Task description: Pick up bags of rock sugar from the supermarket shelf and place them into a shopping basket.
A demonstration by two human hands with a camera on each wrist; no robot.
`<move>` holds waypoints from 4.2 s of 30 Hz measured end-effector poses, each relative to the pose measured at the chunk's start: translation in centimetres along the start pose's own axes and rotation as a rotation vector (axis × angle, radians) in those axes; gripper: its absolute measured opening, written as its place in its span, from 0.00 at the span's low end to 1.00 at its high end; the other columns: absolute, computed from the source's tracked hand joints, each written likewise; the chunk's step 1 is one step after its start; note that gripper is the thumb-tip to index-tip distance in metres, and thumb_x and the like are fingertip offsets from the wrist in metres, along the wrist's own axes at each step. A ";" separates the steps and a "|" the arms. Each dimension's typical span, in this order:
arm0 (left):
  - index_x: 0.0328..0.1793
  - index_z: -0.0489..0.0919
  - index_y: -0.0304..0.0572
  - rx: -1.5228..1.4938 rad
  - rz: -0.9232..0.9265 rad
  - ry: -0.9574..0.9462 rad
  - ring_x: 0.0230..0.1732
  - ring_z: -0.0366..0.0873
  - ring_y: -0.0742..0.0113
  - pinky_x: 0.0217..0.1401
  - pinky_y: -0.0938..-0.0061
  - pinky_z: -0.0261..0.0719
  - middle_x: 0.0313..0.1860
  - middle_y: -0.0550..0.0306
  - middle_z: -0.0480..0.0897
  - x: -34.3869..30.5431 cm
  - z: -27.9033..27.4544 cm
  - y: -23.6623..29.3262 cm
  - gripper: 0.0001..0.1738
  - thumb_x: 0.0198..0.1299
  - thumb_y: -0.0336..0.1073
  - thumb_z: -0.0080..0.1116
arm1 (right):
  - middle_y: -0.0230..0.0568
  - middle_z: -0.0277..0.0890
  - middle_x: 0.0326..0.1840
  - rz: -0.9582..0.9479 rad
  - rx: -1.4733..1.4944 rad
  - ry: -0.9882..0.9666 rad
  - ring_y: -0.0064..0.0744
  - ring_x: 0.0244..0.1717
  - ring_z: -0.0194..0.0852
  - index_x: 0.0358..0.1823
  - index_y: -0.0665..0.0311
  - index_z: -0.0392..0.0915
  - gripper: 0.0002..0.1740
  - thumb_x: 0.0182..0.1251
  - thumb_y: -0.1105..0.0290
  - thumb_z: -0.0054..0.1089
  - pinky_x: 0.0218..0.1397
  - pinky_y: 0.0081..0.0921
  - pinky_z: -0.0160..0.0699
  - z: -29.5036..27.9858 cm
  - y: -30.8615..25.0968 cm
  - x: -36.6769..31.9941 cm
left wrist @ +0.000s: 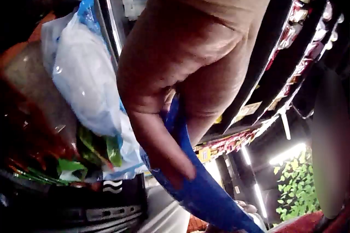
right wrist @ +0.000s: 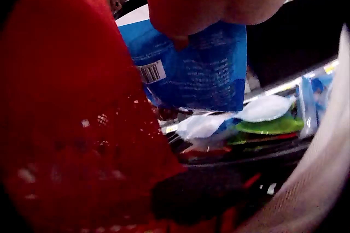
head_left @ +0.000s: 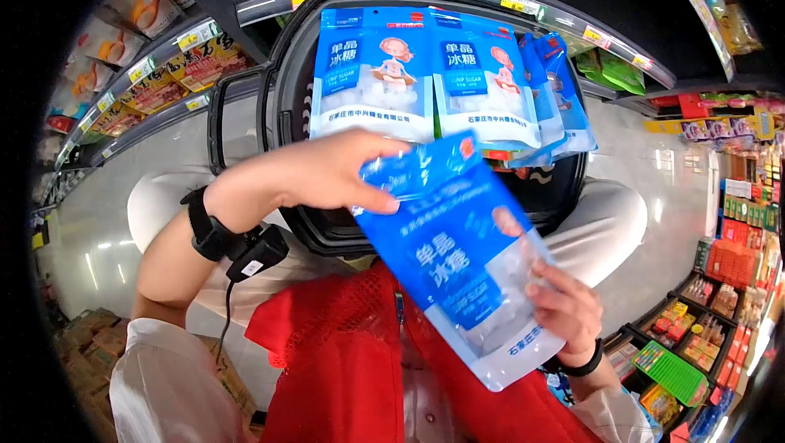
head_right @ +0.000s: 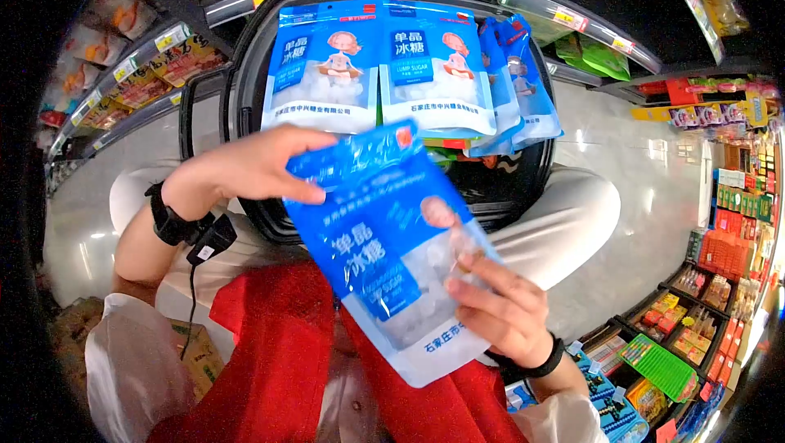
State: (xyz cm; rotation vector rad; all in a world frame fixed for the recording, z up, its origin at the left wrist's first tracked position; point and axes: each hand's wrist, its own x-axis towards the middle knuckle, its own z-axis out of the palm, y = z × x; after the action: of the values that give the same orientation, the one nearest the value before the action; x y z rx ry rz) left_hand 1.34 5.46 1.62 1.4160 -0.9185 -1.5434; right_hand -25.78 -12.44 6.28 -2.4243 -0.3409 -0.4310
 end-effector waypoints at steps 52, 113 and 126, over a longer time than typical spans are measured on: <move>0.42 0.74 0.35 0.977 -0.217 -0.366 0.39 0.76 0.45 0.42 0.56 0.71 0.35 0.40 0.78 1.0 -0.1 -7.2 0.13 0.56 0.34 0.42 | 0.49 0.73 0.47 0.316 0.215 -1.071 0.40 0.49 0.69 0.49 0.62 0.73 0.19 0.55 0.66 0.51 0.51 0.33 0.66 24.2 13.9 9.3; 0.57 0.70 0.46 2.306 0.017 0.794 0.67 0.55 0.62 0.68 0.63 0.52 0.64 0.58 0.63 13.4 -25.8 12.0 0.21 0.53 0.30 0.46 | 0.46 0.74 0.45 0.927 1.407 0.330 0.34 0.42 0.74 0.49 0.69 0.67 0.19 0.67 0.61 0.35 0.48 0.29 0.73 -1.6 21.5 16.5; 0.44 0.79 0.45 2.668 -0.293 0.835 0.56 0.67 0.60 0.61 0.69 0.58 0.46 0.57 0.77 20.0 -31.8 14.3 0.18 0.42 0.29 0.59 | 0.44 0.75 0.41 0.883 1.231 0.179 0.29 0.41 0.73 0.49 0.67 0.69 0.20 0.67 0.60 0.37 0.47 0.24 0.68 -3.4 19.8 16.2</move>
State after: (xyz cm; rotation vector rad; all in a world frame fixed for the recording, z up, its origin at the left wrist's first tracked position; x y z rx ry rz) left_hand 33.89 -17.97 3.80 3.0692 -2.0038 1.5984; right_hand -4.96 -27.44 4.15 -1.1200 0.4463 0.0157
